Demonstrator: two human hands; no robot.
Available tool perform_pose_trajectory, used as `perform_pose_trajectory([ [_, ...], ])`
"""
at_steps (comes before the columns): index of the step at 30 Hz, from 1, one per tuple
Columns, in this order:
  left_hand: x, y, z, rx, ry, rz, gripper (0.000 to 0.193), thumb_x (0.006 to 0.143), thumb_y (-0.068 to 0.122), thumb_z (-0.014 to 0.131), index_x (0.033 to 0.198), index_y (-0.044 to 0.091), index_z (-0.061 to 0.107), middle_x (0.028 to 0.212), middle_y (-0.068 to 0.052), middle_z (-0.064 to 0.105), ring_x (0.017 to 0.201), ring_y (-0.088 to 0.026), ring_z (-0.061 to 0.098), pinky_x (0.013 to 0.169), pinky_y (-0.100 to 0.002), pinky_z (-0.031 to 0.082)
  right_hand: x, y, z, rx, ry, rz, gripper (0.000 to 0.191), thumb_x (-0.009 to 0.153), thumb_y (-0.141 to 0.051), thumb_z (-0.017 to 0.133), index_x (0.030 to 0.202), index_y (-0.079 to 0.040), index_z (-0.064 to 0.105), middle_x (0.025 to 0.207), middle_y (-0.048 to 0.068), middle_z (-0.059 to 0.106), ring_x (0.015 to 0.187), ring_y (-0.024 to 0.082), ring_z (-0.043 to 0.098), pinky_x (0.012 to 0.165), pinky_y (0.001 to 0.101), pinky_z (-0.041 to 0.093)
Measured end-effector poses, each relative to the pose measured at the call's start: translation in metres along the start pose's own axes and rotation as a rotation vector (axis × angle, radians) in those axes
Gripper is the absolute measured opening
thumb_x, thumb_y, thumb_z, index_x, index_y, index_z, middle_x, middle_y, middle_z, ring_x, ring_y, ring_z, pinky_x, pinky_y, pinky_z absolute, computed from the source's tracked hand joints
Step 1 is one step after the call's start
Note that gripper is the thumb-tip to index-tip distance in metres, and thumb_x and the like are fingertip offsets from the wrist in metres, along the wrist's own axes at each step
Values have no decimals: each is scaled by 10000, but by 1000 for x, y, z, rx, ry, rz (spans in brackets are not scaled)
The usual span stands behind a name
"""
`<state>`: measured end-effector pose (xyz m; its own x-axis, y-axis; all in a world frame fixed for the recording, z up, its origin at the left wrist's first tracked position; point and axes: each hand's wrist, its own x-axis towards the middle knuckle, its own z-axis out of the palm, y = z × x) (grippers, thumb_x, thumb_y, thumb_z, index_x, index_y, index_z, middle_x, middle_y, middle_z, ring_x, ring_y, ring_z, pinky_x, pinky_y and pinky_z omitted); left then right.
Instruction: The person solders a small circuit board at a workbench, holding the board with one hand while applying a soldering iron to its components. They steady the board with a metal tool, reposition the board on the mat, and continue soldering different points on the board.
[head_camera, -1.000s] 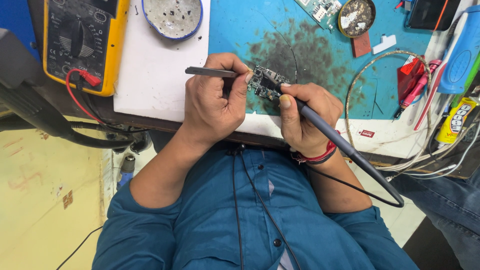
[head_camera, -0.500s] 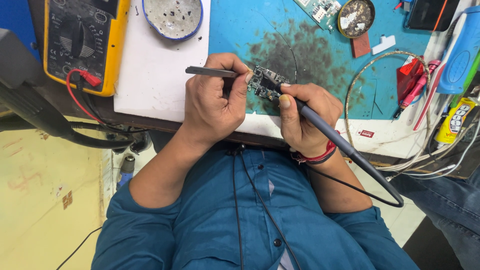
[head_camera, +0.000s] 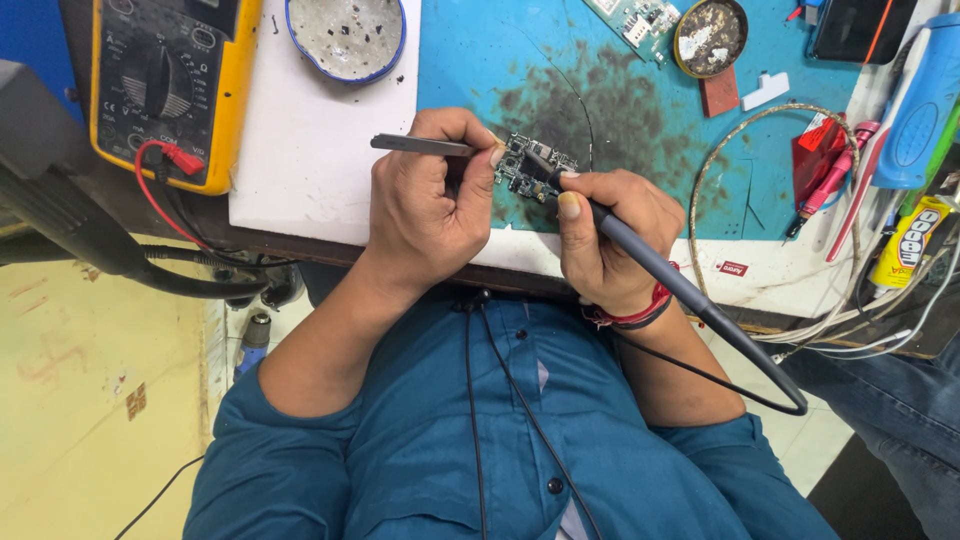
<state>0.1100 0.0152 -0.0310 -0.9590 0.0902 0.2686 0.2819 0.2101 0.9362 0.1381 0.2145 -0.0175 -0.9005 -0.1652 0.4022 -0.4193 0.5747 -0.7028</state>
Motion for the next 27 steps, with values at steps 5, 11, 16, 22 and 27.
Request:
perform_pose_trajectory([
  [5, 0, 0, 0, 8, -2, 4, 132, 1048, -8, 683, 1100, 17, 564, 927, -69, 695, 723, -105, 689, 637, -243, 551, 0, 0, 0, -1, -1, 8, 102, 1050, -84, 699, 1071, 6, 654, 859, 122, 680, 698, 229, 638, 609, 302, 472],
  [11, 0, 0, 0, -2, -1, 2, 126, 1050, -7, 680, 1102, 16, 567, 944, -73, 699, 738, -110, 699, 646, -246, 559, -2, 1, 0, 2, 6, 23, 108, 1055, -94, 698, 1072, 5, 657, 883, 125, 691, 686, 219, 651, 622, 299, 484],
  [16, 0, 0, 1, 7, 1, 10, 126, 1050, -7, 681, 1101, 14, 567, 953, -74, 698, 750, -117, 707, 661, -254, 567, -2, 1, -1, -7, 6, 31, 107, 1039, -90, 702, 1051, 10, 665, 851, 116, 679, 694, 226, 641, 611, 297, 475],
  [22, 0, 1, 0, 11, 1, 8, 126, 1049, -7, 681, 1096, 15, 567, 947, -75, 694, 739, -118, 704, 653, -255, 565, -3, 1, 0, -16, 17, 15, 100, 1053, -83, 699, 1071, 8, 660, 914, 129, 707, 733, 232, 666, 635, 296, 495],
  [27, 0, 1, 0, 7, 1, 3, 128, 1049, -4, 682, 1100, 18, 567, 935, -70, 696, 732, -116, 701, 647, -255, 562, -2, 1, 0, -12, 21, 15, 99, 1057, -82, 701, 1073, 6, 660, 905, 126, 703, 695, 220, 664, 630, 294, 494],
])
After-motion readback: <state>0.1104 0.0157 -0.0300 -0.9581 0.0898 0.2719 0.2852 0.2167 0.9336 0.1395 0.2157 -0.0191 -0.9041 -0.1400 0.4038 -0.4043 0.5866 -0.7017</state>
